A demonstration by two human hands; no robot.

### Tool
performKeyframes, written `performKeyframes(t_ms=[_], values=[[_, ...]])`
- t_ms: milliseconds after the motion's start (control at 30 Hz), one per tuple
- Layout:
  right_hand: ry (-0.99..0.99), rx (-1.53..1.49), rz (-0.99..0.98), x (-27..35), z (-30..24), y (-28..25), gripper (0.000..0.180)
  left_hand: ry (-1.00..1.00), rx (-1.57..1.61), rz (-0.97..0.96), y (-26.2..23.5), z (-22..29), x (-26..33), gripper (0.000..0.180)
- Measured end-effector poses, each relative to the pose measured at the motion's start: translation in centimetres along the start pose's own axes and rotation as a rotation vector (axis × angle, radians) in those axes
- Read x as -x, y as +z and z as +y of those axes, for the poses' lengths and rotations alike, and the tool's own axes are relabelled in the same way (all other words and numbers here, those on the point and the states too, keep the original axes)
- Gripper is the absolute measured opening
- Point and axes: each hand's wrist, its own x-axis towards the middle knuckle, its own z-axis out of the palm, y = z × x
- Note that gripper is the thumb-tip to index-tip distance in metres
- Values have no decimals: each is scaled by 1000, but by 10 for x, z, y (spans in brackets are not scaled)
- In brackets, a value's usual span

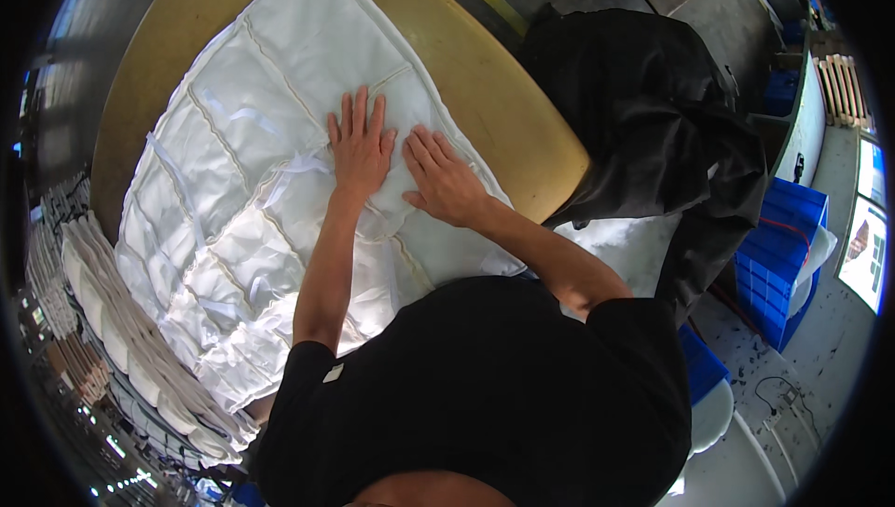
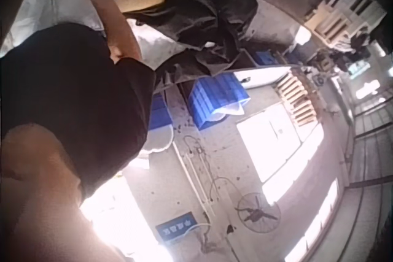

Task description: Stuffing white fiber material into the pockets of a white quilted fabric panel.

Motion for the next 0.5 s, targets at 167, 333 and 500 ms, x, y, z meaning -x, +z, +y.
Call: performKeyframes(t_ms=[167, 333, 500], values=[[-127, 27, -127, -10, 0, -4, 87, -64, 434, 217, -2, -16, 14, 47], [-191, -69, -204, -43, 33, -34, 76, -84, 517, 236, -29, 4, 50, 39], [69, -705, -88, -44, 85, -70, 51, -217, 498, 73, -49, 41, 68, 39]])
